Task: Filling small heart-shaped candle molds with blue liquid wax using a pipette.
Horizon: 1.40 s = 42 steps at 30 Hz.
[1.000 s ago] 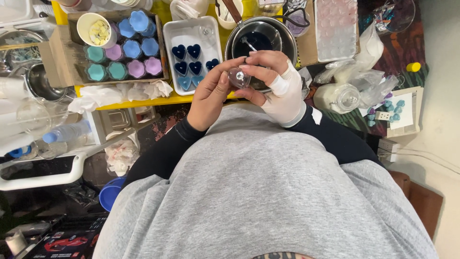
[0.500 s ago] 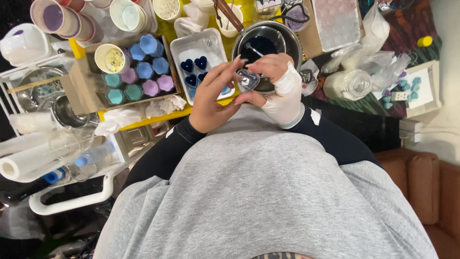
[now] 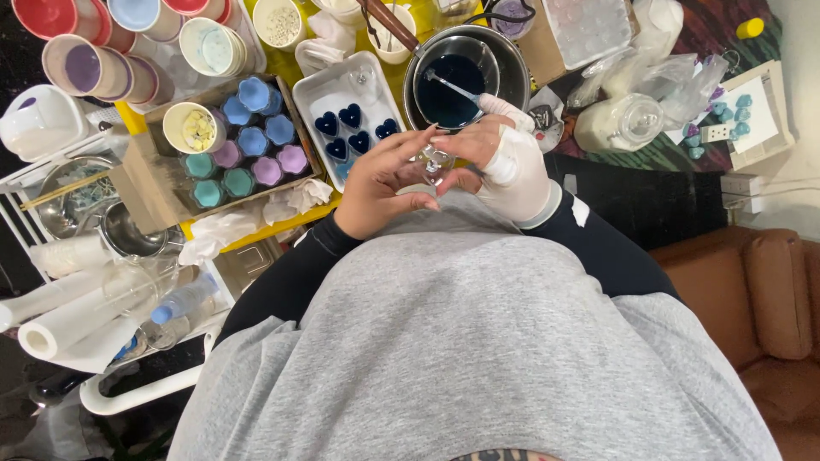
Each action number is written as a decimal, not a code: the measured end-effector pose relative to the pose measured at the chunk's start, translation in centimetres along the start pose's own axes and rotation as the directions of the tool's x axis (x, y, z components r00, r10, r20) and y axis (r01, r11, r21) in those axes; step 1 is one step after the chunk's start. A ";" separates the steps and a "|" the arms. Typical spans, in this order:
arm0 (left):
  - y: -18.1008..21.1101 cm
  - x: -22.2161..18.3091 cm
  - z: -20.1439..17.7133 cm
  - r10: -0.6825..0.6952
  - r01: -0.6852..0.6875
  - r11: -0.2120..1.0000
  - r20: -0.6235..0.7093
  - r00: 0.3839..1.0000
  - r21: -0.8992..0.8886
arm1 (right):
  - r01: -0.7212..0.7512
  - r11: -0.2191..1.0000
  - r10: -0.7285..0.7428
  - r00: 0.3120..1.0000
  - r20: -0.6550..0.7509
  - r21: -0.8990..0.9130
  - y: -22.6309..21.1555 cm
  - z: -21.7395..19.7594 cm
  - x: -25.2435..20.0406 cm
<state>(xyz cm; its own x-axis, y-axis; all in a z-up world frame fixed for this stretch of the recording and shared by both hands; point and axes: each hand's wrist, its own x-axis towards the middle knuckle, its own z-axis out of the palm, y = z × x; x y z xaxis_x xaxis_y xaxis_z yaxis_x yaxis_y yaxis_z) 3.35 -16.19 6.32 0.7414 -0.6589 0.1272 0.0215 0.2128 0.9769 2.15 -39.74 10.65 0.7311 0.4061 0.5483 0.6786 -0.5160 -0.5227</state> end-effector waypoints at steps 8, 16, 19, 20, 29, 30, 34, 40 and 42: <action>-3.1 -1.3 0.4 -0.071 0.053 0.969 -0.068 0.995 -0.239 | 0.023 0.998 -0.014 0.990 0.141 -0.057 -0.6 -1.1 0.0; -1.6 -1.2 -0.8 -0.058 0.032 0.963 -0.088 0.994 -0.267 | -0.060 0.980 0.072 0.996 0.054 -0.188 0.7 -5.0 -1.1; -1.6 -1.2 -1.0 -0.126 0.084 0.956 -0.138 0.982 -0.281 | -0.288 0.894 0.320 0.947 0.040 -0.343 1.4 -5.9 -1.7; -1.8 -1.2 -1.1 -0.122 0.073 0.957 -0.160 0.979 -0.282 | -0.312 0.882 0.360 0.930 0.078 -0.355 1.7 -6.1 -1.7; -0.9 -1.7 -0.7 -0.068 0.035 0.986 -0.203 0.977 -0.162 | -0.374 0.894 0.405 0.910 0.087 -0.248 2.1 -5.3 -2.1; -0.7 -1.7 -0.6 -0.074 0.044 0.986 -0.184 0.980 -0.162 | -0.346 0.905 0.363 0.932 0.023 -0.247 1.9 -5.2 -2.3; -0.2 -1.1 0.2 0.142 -0.113 0.983 -0.220 0.965 0.142 | -0.480 0.875 0.469 0.871 0.149 0.055 0.7 -3.8 -0.8; 1.2 0.3 0.7 0.392 -0.210 0.748 -0.164 0.905 0.630 | -0.533 0.422 0.320 0.845 0.429 0.734 0.1 -0.7 0.1; 0.8 0.4 0.8 0.407 -0.220 0.741 -0.164 0.899 0.635 | -0.632 0.265 0.374 0.763 0.527 0.728 0.4 0.1 -0.6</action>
<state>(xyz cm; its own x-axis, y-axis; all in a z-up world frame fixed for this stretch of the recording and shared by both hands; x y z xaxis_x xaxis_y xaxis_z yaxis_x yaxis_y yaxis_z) 3.15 -16.88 7.27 0.7848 -0.3875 0.4837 -0.5727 -0.1553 0.8049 1.97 -40.12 10.07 0.8488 0.5148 -0.1208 -0.2311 0.1558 -0.9604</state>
